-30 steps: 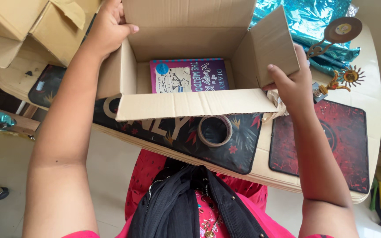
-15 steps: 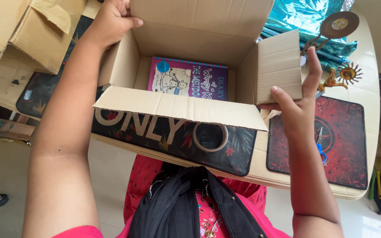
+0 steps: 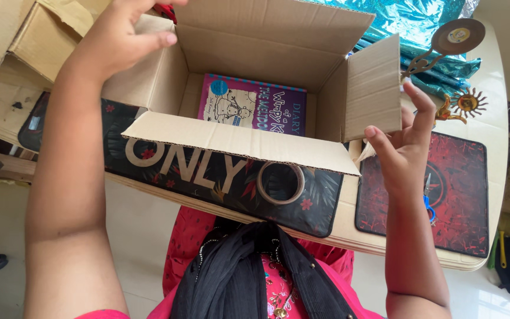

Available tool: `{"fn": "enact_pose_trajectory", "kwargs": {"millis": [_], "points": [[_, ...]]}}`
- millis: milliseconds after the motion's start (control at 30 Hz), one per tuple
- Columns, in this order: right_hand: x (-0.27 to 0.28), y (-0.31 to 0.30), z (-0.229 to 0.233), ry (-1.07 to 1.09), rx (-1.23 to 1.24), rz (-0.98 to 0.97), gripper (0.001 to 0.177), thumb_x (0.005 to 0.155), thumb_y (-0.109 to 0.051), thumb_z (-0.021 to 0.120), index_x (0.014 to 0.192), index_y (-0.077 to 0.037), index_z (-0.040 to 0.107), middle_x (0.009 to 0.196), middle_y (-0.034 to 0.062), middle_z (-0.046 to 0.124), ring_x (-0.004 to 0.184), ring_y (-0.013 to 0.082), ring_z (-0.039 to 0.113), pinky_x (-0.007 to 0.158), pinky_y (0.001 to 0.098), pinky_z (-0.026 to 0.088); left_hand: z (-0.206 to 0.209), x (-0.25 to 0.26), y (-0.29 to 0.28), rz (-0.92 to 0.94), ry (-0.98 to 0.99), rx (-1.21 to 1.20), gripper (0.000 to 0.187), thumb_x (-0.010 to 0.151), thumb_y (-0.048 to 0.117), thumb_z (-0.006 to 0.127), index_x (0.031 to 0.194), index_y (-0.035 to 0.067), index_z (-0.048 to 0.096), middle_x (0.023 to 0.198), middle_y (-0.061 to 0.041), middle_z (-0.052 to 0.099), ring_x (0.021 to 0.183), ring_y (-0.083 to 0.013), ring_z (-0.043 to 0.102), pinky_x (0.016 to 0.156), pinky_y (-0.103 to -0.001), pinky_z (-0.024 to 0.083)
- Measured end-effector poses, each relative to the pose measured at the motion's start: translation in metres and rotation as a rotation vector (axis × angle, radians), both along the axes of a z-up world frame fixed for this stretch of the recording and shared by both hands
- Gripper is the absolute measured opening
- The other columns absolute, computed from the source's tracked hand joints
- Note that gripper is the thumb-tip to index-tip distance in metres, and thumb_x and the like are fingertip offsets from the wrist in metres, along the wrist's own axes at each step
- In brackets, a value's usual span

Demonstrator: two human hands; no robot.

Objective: The person places a book into a cardboard box, closes the flaps, and seals the box with clear packing tape. They then position the sealed box on a sheet of shiny teal wrapping paper and begin to fold the paper around the box.

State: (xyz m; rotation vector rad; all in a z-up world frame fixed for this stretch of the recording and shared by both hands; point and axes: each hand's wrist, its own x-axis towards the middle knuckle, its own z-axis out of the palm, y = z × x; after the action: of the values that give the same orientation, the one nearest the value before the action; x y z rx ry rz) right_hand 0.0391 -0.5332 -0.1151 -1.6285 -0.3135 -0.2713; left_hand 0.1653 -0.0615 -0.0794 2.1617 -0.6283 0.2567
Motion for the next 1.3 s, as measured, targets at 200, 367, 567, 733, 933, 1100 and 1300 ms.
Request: {"fn": "enact_pose_trajectory", "kwargs": {"millis": [200,367,567,733,933,1100,1300], "points": [[0.001,-0.002,-0.008,-0.007,0.045,0.076,0.078,0.105,0.005,0.071,0.162,-0.014,0.022,0.137,0.0154,0.053,0.121,0.0191,0.062,0.104,0.0305,0.055,0.023,-0.069,-0.007,-0.151,-0.072,-0.135,0.034,0.102,0.009,0.073,0.134,0.004,0.062,0.144,-0.008,0.059,0.146,-0.0202,0.052,0.128,-0.035,0.037],[-0.003,-0.002,-0.007,-0.041,-0.028,0.049,0.079,0.106,0.008,0.07,0.163,-0.015,0.02,0.137,0.0133,0.05,0.114,0.0184,0.061,0.1,0.0301,0.055,0.026,-0.111,-0.01,-0.164,0.126,-0.425,0.047,0.094,0.027,0.072,0.131,0.002,0.059,0.136,-0.007,0.062,0.143,-0.0221,0.053,0.129,-0.038,0.038],[0.013,0.006,0.023,-0.42,-0.528,-0.052,0.068,0.1,0.009,0.062,0.156,-0.018,0.035,0.163,0.0145,0.036,0.136,0.0241,0.051,0.113,0.0373,0.047,0.015,-0.124,-0.009,-0.38,0.165,-0.62,0.072,0.084,0.043,0.085,0.136,0.003,0.057,0.13,-0.009,0.068,0.13,-0.022,0.067,0.116,-0.036,0.051],[0.029,0.014,0.059,-0.726,-0.947,-0.054,0.056,0.088,0.012,0.063,0.135,-0.018,0.062,0.163,0.0171,0.034,0.147,0.0363,0.044,0.123,0.0449,0.041,0.005,-0.134,-0.009,-0.397,0.137,-0.542,0.074,0.079,0.035,0.089,0.135,-0.001,0.058,0.128,-0.012,0.068,0.122,-0.0217,0.067,0.11,-0.034,0.053],[0.029,0.019,0.063,-0.532,-0.816,0.071,0.048,0.096,0.013,0.063,0.137,-0.012,0.061,0.155,0.0127,0.05,0.141,0.0307,0.056,0.12,0.0396,0.046,0.003,-0.144,-0.012,-0.374,0.087,-0.369,0.043,0.074,0.015,0.087,0.111,0.003,0.068,0.11,-0.01,0.072,0.125,-0.0261,0.067,0.111,-0.039,0.052],[0.031,0.022,0.05,-0.505,-0.74,0.164,0.047,0.096,0.014,0.06,0.139,-0.006,0.059,0.158,0.0177,0.05,0.142,0.0353,0.057,0.121,0.0447,0.047,-0.003,-0.145,-0.026,-0.302,-0.043,-0.25,0.034,0.071,0.007,0.088,0.098,0.006,0.067,0.097,-0.002,0.069,0.122,-0.0265,0.065,0.12,-0.047,0.049],[0.036,0.028,0.049,-0.597,-0.846,0.125,0.046,0.094,0.016,0.055,0.134,-0.006,0.062,0.158,0.0169,0.052,0.137,0.0357,0.057,0.116,0.0444,0.047,-0.003,-0.154,-0.03,-0.262,-0.015,-0.137,0.031,0.068,0.007,0.088,0.092,0.01,0.069,0.09,0.0,0.065,0.128,-0.0278,0.062,0.122,-0.047,0.044]]}}
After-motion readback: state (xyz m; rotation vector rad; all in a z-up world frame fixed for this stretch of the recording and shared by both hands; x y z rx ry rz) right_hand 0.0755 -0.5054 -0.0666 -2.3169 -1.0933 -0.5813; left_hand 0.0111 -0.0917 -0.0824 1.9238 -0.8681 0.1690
